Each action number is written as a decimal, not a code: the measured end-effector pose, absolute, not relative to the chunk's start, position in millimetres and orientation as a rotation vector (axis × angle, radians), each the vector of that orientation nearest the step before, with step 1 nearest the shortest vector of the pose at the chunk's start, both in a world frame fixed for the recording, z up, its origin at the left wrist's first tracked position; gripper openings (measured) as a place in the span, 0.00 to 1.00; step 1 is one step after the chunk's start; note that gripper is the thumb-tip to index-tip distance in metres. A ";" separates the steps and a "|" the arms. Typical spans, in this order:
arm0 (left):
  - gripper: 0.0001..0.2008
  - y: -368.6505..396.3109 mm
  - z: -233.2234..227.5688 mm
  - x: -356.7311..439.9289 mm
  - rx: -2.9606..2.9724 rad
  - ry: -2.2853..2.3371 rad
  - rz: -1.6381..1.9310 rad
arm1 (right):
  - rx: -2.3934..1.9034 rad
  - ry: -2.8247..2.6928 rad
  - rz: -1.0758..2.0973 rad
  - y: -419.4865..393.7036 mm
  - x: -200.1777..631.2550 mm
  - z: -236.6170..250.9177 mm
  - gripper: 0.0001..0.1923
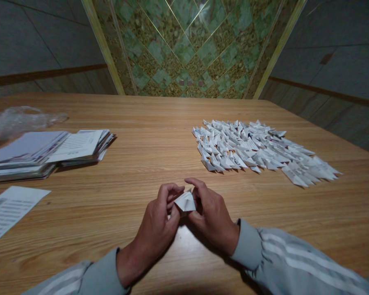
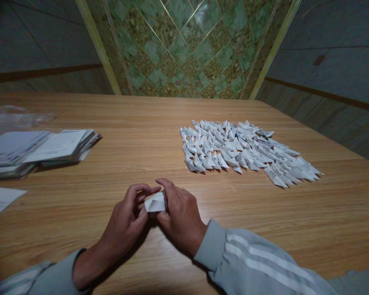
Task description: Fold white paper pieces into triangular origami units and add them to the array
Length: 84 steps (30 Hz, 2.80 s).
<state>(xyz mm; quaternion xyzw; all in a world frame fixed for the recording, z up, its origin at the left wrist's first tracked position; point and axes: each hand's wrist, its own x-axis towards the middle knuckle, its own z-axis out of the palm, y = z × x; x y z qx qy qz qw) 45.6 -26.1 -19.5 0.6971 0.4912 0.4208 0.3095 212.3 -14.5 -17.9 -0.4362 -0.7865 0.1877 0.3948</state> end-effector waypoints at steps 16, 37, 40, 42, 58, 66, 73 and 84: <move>0.12 -30.3 -19.9 55.4 1.721 1.227 1.160 | -1.277 -2.007 0.391 -11.0 204.2 -10.1 0.30; 0.06 -19.7 -15.5 46.7 1.140 1.239 1.232 | -1.121 -2.346 0.145 -10.2 212.5 -8.4 0.12; 0.05 -18.6 -15.6 45.1 1.113 1.227 1.252 | -1.131 -2.360 0.140 -11.1 214.4 -8.8 0.14; 0.05 -18.7 -15.2 44.4 1.140 1.231 1.258 | -1.154 -2.364 0.130 -11.0 215.0 -9.1 0.12; 0.07 -19.7 -11.0 45.0 1.226 1.211 1.247 | -1.147 -1.779 0.800 -7.3 219.0 -3.9 0.16; 0.05 -25.0 -16.2 43.0 1.470 1.228 1.202 | -1.078 -1.705 0.838 -5.0 216.7 -7.7 0.13; 0.06 -23.5 -14.8 44.1 1.361 1.180 1.188 | -1.062 -1.740 0.777 -6.6 218.2 -2.9 0.13; 0.10 -20.3 -8.2 42.2 1.148 1.131 1.304 | -1.113 -1.569 0.896 -1.0 219.7 -11.5 0.12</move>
